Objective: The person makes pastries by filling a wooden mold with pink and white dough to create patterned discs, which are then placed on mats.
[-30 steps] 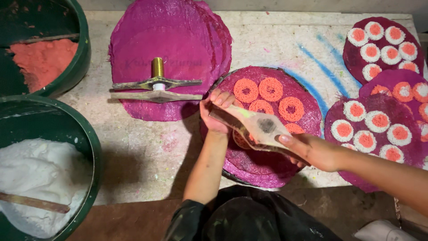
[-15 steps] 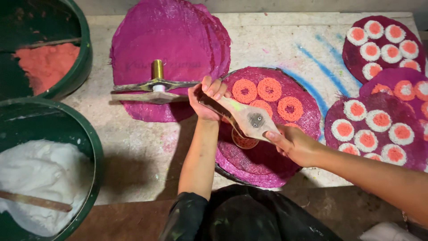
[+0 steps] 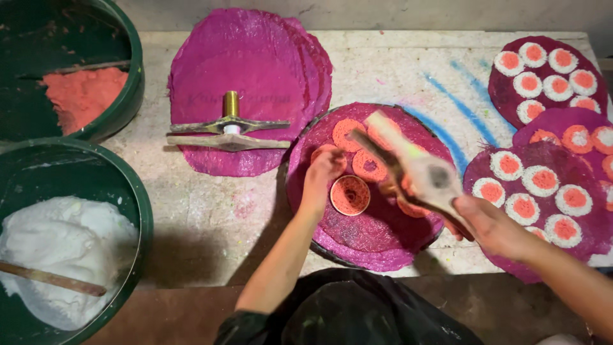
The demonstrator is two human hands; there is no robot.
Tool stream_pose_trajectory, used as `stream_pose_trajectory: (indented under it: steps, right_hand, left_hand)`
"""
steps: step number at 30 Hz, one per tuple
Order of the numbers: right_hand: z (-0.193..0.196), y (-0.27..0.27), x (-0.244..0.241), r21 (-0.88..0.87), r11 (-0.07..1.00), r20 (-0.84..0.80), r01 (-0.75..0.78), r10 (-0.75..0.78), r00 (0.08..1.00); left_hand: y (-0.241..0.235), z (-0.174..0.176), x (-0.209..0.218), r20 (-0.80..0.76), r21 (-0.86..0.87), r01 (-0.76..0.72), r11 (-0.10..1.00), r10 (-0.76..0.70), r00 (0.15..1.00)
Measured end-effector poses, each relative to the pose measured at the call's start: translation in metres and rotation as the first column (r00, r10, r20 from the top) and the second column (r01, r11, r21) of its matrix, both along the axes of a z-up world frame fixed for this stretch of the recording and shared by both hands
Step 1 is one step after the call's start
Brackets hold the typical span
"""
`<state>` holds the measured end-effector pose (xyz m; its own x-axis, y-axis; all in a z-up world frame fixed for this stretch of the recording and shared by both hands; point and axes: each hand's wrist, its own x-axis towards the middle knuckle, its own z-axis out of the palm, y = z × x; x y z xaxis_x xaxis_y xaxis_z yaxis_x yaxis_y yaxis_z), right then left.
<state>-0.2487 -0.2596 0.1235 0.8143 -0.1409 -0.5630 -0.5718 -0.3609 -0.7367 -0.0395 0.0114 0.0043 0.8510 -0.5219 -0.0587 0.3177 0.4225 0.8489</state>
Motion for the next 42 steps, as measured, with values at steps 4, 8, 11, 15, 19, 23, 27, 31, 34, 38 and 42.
stream_pose_trajectory:
  steps: [4, 8, 11, 15, 19, 23, 27, 31, 34, 38, 42]
  right_hand:
    - [-0.017, 0.002, -0.047, 0.271, 0.948, 0.219, 0.169, -0.232, 0.948]
    - [-0.032, 0.025, -0.072, 0.311, 0.926, 0.314, 0.216, -0.314, 0.896]
    - [-0.046, 0.045, -0.081, 0.497, 0.836, 0.347, 0.231, -0.435, 0.831]
    - [-0.056, 0.057, -0.096, 0.609, 0.756, 0.362, 0.241, -0.535, 0.763]
    - [-0.059, 0.057, -0.117, 0.622, 0.727, 0.359, 0.291, -0.595, 0.719]
    - [-0.064, 0.051, -0.134, 0.605, 0.712, 0.333, 0.356, -0.632, 0.699]
    - [-0.078, 0.048, -0.152, 0.601, 0.699, 0.326, 0.386, -0.656, 0.68]
    - [-0.094, 0.045, -0.168, 0.622, 0.719, 0.362, 0.31, -0.615, 0.701]
    - [-0.099, 0.044, -0.167, 0.598, 0.735, 0.34, 0.319, -0.593, 0.73]
    - [-0.084, 0.035, -0.142, 0.481, 0.846, 0.242, 0.23, -0.38, 0.893]
    - [-0.048, 0.027, -0.096, 0.445, 0.888, -0.138, 0.112, -0.055, 0.989]
  left_hand:
    - [0.029, 0.022, -0.058, 0.602, 0.638, -0.39, 0.664, -0.113, 0.791]
    - [0.019, 0.04, -0.086, 0.564, 0.768, -0.398, 0.501, -0.235, 0.792]
    - [0.011, 0.041, -0.089, 0.639, 0.735, -0.487, 0.471, -0.242, 0.73]
    - [0.009, 0.036, -0.09, 0.698, 0.684, -0.552, 0.477, -0.208, 0.686]
    - [0.009, 0.038, -0.109, 0.768, 0.6, -0.536, 0.594, -0.241, 0.593]
    - [0.001, 0.043, -0.129, 0.693, 0.691, -0.379, 0.616, -0.414, 0.591]
    - [-0.007, 0.035, -0.137, 0.685, 0.715, -0.373, 0.591, -0.488, 0.54]
    - [-0.006, 0.027, -0.14, 0.685, 0.722, -0.39, 0.572, -0.511, 0.52]
    - [-0.005, 0.033, -0.132, 0.693, 0.704, -0.353, 0.616, -0.489, 0.529]
    - [-0.022, 0.05, -0.101, 0.32, 0.254, 0.19, 0.948, -0.268, 0.909]
    - [-0.039, 0.06, -0.075, -0.36, -0.656, 0.216, 0.723, -0.552, 0.752]
